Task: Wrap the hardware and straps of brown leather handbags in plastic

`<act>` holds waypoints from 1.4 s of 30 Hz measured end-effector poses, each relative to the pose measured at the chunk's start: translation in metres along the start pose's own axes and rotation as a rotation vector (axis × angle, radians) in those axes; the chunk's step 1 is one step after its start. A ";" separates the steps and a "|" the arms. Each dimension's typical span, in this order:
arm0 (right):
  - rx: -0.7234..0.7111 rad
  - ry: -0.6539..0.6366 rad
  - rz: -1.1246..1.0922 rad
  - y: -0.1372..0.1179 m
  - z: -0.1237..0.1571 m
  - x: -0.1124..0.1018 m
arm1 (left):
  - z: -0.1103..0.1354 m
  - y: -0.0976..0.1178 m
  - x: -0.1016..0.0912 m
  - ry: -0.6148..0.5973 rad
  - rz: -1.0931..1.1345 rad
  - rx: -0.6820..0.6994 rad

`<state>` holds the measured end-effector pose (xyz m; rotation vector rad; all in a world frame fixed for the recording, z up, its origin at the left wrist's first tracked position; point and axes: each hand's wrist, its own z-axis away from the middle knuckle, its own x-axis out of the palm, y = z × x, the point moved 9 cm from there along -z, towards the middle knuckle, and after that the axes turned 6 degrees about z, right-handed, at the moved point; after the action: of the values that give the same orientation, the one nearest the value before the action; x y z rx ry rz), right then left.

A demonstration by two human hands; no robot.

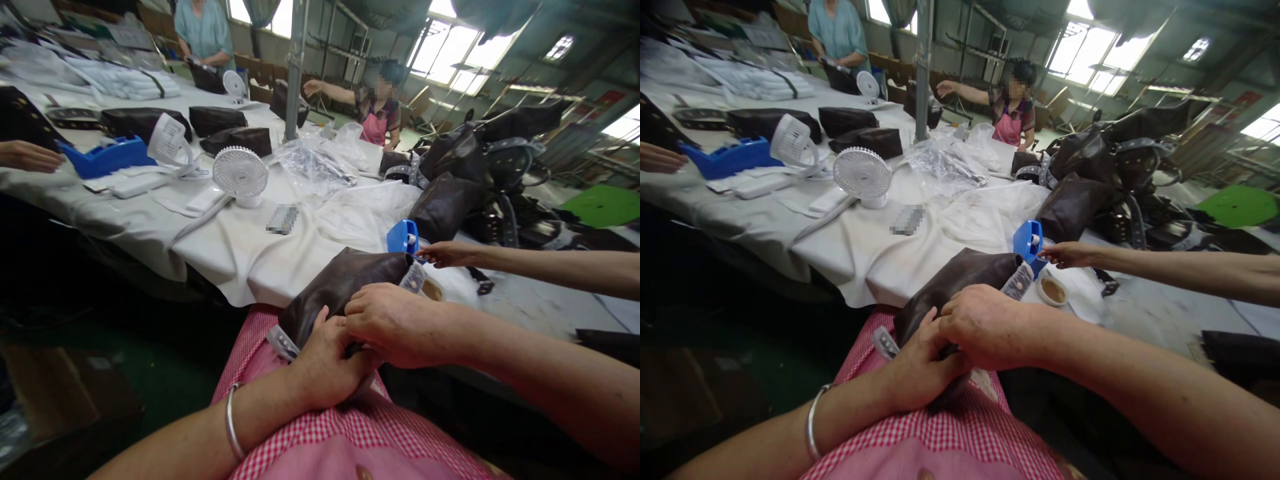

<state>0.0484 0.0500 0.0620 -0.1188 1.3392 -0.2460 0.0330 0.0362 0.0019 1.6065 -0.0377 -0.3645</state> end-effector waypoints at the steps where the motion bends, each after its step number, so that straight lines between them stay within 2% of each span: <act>1: 0.019 -0.020 -0.018 0.003 0.001 0.001 | 0.001 -0.002 0.001 -0.004 0.012 -0.020; 7: 0.083 -0.117 -0.281 0.019 0.015 -0.002 | 0.004 -0.003 0.003 -0.022 0.015 -0.034; 16: 0.159 -0.117 -0.263 0.020 0.013 0.001 | 0.007 -0.004 0.000 -0.029 -0.042 -0.021; 26: 0.114 -0.002 -0.397 0.024 0.010 0.002 | 0.005 -0.003 0.002 -0.063 -0.060 0.004; 30: 0.108 0.074 -0.348 0.023 0.012 0.001 | 0.005 -0.001 0.000 -0.069 -0.090 -0.002; 35: 0.019 0.185 -0.240 0.015 0.019 -0.004 | 0.003 0.001 -0.001 -0.081 -0.100 -0.037; 42: -0.090 0.181 -0.052 0.001 0.021 -0.006 | 0.001 0.000 -0.001 -0.058 -0.066 -0.056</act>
<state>0.0679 0.0509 0.0727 -0.2113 1.5287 -0.2452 0.0316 0.0359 0.0017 1.5445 -0.0189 -0.4600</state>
